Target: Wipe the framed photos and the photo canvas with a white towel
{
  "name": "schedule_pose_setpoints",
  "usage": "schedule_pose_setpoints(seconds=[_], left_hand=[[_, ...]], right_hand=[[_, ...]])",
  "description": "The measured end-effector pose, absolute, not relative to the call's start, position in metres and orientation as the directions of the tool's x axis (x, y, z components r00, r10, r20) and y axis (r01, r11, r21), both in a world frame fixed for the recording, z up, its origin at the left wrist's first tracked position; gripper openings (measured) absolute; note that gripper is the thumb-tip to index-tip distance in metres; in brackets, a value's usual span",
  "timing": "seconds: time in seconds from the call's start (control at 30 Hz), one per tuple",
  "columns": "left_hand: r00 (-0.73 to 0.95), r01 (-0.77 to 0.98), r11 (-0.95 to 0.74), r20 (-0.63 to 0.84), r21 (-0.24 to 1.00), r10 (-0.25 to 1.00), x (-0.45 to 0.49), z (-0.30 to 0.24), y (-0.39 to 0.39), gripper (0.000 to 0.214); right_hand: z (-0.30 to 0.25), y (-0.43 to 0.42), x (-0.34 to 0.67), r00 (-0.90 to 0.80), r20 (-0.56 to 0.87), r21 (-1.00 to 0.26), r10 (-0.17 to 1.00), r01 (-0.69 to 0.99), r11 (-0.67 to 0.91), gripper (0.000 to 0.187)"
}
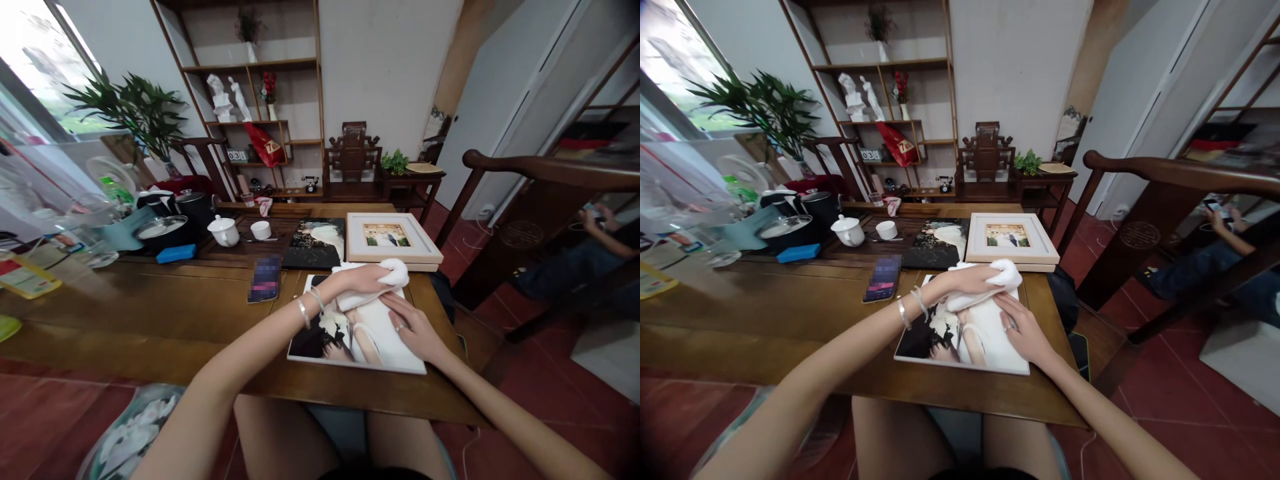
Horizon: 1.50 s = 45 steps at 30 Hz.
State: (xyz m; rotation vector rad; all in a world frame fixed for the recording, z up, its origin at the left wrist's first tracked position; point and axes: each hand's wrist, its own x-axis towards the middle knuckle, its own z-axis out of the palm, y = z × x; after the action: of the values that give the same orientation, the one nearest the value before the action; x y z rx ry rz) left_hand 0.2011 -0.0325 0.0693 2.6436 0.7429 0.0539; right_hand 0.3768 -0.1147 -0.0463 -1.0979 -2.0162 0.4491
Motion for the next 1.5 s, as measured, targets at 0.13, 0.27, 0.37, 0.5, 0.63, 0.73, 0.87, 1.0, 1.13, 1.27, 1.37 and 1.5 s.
schedule_pose_setpoints(seconds=[0.13, 0.27, 0.37, 0.5, 0.63, 0.73, 0.87, 1.0, 1.13, 1.27, 1.37, 1.5], left_hand=[[0.858, 0.508, -0.802, -0.107, 0.315, 0.502, 0.222, 0.065, -0.029, 0.030], [0.843, 0.538, -0.826, -0.111, 0.168, 0.526, 0.207, 0.062, -0.042, 0.027], [0.828, 0.561, -0.819, -0.068, 0.121, 0.557, 0.177, 0.055, -0.058, 0.026], [0.811, 0.584, -0.807, -0.027, 0.088, 0.584, 0.132, 0.040, -0.071, 0.030], [0.743, 0.669, -0.744, -0.042, -0.014, 0.668, 0.105, 0.031, -0.086, 0.044], [0.757, 0.648, -0.759, -0.057, -0.068, 0.651, 0.103, 0.030, -0.118, 0.039], [0.819, 0.573, -0.820, -0.043, -0.004, 0.572, 0.104, 0.032, -0.165, 0.039], [0.807, 0.590, -0.806, -0.045, 0.038, 0.589, 0.093, 0.035, -0.163, 0.050], [0.773, 0.634, -0.773, -0.044, 0.016, 0.633, 0.079, 0.033, -0.121, 0.039], [0.767, 0.642, -0.767, -0.012, 0.000, 0.642, 0.075, 0.029, -0.084, 0.039], [0.769, 0.638, -0.770, -0.034, -0.016, 0.638, 0.077, 0.030, -0.081, 0.040], [0.788, 0.614, -0.789, -0.058, 0.005, 0.613, 0.086, 0.035, -0.115, 0.043]], right_hand=[[-0.044, -0.115, 0.377, -0.332, 0.466, -0.611, 0.820, 0.549, 0.570, 0.038], [-0.042, -0.116, 0.376, -0.326, 0.463, -0.624, 0.824, 0.541, 0.565, 0.039], [-0.042, -0.117, 0.376, -0.326, 0.458, -0.637, 0.827, 0.529, 0.561, 0.040], [-0.041, -0.118, 0.375, -0.319, 0.451, -0.656, 0.834, 0.514, 0.552, 0.039], [-0.040, -0.118, 0.374, -0.316, 0.460, -0.661, 0.830, 0.502, 0.557, 0.038], [-0.040, -0.118, 0.374, -0.315, 0.460, -0.654, 0.830, 0.513, 0.556, 0.038], [-0.039, -0.118, 0.374, -0.314, 0.452, -0.656, 0.835, 0.517, 0.550, 0.039], [-0.040, -0.118, 0.375, -0.320, 0.445, -0.652, 0.836, 0.525, 0.547, 0.038], [-0.041, -0.118, 0.376, -0.318, 0.452, -0.654, 0.834, 0.518, 0.552, 0.038], [-0.040, -0.118, 0.376, -0.322, 0.456, -0.651, 0.830, 0.515, 0.557, 0.038], [-0.040, -0.118, 0.376, -0.330, 0.454, -0.644, 0.828, 0.521, 0.561, 0.039], [-0.041, -0.118, 0.376, -0.333, 0.450, -0.638, 0.829, 0.530, 0.559, 0.039]])
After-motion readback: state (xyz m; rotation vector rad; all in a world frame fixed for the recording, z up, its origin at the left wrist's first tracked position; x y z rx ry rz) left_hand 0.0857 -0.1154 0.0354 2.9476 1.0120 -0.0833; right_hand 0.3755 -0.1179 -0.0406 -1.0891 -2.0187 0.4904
